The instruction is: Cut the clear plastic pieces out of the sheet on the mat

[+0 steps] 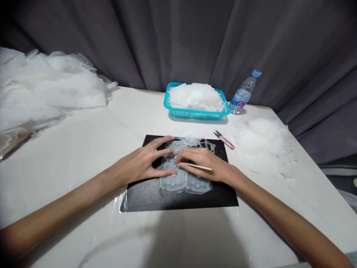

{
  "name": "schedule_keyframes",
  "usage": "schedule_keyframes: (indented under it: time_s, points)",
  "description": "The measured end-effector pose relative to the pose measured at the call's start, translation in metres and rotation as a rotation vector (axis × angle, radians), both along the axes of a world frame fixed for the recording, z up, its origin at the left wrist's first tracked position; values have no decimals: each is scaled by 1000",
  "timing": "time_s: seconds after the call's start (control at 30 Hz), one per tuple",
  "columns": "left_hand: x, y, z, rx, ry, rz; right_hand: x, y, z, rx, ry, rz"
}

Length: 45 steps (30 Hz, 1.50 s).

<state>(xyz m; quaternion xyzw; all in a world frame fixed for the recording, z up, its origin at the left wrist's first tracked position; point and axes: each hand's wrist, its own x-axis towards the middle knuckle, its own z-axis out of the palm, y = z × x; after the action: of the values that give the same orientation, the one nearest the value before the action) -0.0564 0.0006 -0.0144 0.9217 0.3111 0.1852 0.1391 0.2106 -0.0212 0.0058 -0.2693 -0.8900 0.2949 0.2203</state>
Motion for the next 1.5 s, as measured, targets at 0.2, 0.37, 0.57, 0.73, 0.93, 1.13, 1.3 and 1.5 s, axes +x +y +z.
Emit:
schedule_keyframes:
  time_s: [0.2,0.37,0.57,0.73,0.93,1.13,1.3,1.5]
  points:
    - [1,1,2,-15,24,-1,-2,-1,3,84,-56,22]
    - [0,2,0,-10,29,-2,12,-4,11,35,-122,-28]
    - [-2,3,-1,-24,37,11,17,-3,10,-67,5,-66]
    - [-2,3,-1,-63,38,10,10,-4,5,-18,-48,-24]
    - [-3,4,-4,-52,51,2,4,-5,-4,275,-127,5]
    - [-1,6,-1,-138,41,21,-9,-7,-27,683,-200,-52]
    - [0,7,-1,-246,35,-9,-5,17,-28,523,-77,-126]
    - [-3,5,-1,-299,91,8,12,59,-7,119,99,-596]
